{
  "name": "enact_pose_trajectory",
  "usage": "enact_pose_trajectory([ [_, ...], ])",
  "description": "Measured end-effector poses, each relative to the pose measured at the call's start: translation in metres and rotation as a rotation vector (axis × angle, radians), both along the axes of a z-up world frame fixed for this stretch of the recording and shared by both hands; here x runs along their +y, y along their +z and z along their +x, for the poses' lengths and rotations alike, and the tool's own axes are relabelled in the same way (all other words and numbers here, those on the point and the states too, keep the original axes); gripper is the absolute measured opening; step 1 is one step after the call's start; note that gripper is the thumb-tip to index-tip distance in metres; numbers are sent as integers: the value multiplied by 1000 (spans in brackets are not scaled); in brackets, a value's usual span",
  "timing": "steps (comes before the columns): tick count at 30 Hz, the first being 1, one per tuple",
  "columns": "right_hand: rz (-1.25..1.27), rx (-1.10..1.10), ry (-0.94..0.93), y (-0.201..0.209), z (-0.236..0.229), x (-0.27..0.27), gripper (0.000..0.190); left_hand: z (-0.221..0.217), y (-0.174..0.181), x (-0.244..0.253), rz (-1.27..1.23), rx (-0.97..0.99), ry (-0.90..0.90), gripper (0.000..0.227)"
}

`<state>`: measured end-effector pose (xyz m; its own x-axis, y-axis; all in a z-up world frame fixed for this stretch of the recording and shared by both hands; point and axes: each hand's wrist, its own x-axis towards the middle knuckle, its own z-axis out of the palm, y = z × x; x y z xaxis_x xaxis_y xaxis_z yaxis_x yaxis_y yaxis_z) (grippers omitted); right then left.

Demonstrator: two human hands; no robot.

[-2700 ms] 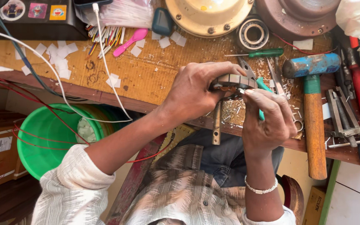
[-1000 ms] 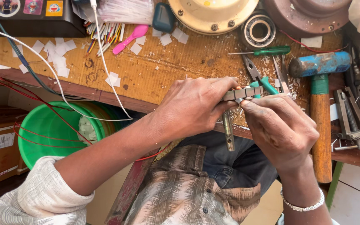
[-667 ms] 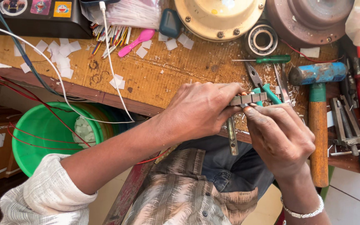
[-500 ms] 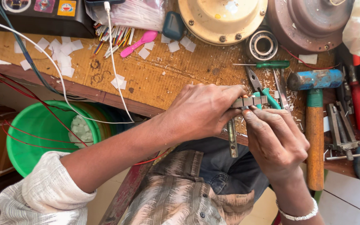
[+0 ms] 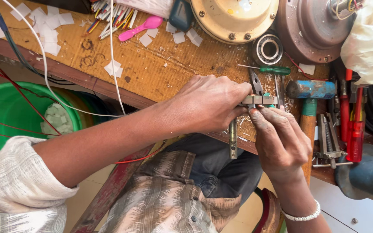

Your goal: The person assembles a circular electrical component by inserting small white rectangular pieces into slots on a metal ring. They use pliers and a screwdriver to adjust and secure the pieces while working at a cluttered workbench.

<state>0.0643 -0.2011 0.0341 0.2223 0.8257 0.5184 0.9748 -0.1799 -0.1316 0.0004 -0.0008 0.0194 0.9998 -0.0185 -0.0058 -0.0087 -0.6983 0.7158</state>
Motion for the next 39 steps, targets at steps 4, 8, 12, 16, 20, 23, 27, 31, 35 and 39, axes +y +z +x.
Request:
enact_pose_trajectory([
  [4, 29, -75, 24, -7, 5, 0, 29, 2, 3, 2, -5, -9, -1, 29],
  [8, 79, -68, -6, -11, 0, 1, 25, 4, 6, 1, -4, -28, -5, 26],
  [12, 91, -56, -68, -17, -4, 1, 23, 6, 6, 0, 3, 0, -9, 23],
  [16, 47, -48, -110, -15, -5, -4, 30, 9, 6, -2, 4, -19, -16, 22],
  [20, 29, -40, -126, -14, -2, -2, 36, 15, 5, -1, 10, -34, -39, 27],
  [23, 35, -33, -135, -14, 0, 1, 34, 20, 3, 1, 11, -78, -30, 27],
  [27, 72, -60, -126, -9, 3, 10, 24, 21, 5, 9, -11, 24, -61, 33],
  [31, 27, -85, -127, 0, 4, 15, 20, 17, 7, 14, -35, 32, -49, 33],
  [35, 84, -91, -74, -6, 8, 17, 19, 16, 3, 17, -54, 43, -87, 33],
  [39, 108, -112, -137, -17, 8, 16, 17, 15, 1, 22, -62, -12, -115, 29],
])
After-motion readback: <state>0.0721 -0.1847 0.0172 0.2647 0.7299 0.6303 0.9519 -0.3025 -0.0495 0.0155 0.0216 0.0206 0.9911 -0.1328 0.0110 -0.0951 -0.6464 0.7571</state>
